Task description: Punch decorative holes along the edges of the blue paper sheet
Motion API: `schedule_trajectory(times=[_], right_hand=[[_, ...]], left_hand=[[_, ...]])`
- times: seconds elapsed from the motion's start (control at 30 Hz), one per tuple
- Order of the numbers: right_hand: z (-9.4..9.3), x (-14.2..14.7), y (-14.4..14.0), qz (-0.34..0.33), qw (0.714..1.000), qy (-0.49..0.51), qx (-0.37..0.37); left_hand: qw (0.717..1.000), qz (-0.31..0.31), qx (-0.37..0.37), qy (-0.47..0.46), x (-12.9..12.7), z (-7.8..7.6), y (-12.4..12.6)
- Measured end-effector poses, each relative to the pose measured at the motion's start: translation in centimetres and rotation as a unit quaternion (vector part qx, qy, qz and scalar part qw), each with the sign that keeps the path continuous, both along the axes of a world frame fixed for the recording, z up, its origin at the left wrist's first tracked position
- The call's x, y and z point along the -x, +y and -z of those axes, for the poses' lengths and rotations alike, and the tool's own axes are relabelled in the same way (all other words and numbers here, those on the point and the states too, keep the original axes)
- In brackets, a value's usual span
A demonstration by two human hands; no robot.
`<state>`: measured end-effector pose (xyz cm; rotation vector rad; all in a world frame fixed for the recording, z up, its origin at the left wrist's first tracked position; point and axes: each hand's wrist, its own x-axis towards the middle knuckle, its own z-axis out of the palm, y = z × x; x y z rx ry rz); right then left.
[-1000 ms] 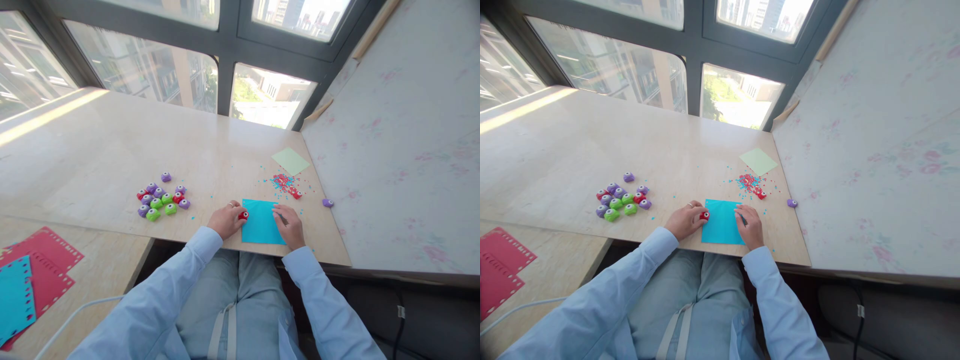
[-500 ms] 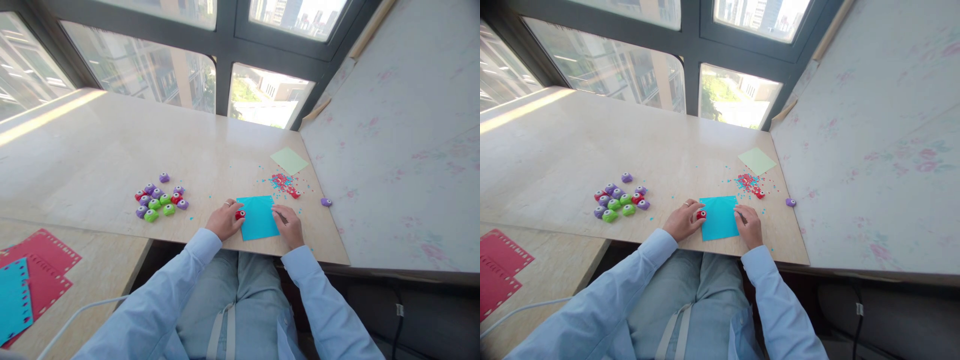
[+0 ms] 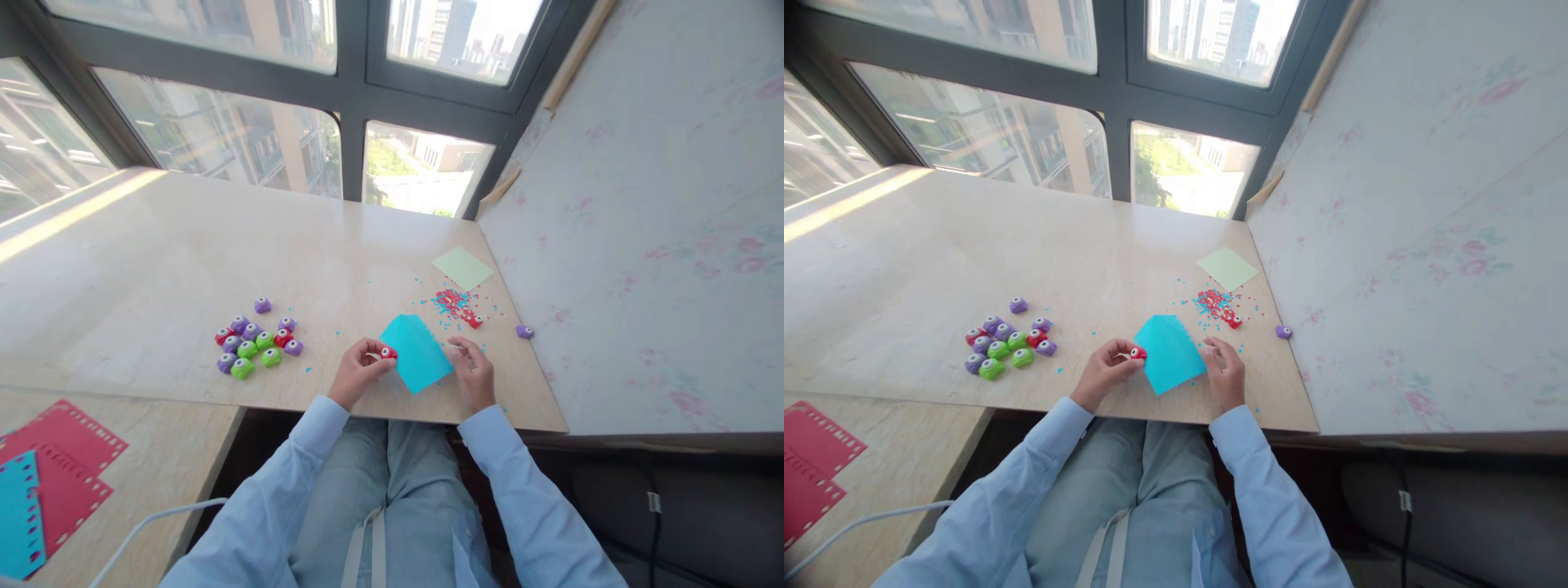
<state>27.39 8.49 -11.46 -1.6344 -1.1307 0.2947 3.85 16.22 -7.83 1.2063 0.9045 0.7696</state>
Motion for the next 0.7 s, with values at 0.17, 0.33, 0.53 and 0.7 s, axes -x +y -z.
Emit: schedule_trajectory(times=[0.17,0.33,0.53,0.7], right_hand=[[0.5,-0.3,0.0,0.004,0.994,0.108,0.007],[0.3,-0.2,0.1,0.015,0.990,0.140,0.017],[-0.4,0.2,0.2,0.042,0.986,0.157,0.044],[-0.8,0.4,0.3,0.055,0.987,0.142,0.057]], left_hand=[[0.975,-0.054,0.161,-0.146,0.3,-0.3,-0.1],[0.950,-0.075,0.224,-0.207,0.3,-0.4,0.3],[0.949,-0.086,0.229,-0.197,-0.2,0.7,0.7],[0.954,-0.069,0.225,-0.185,-0.3,0.9,0.7]])
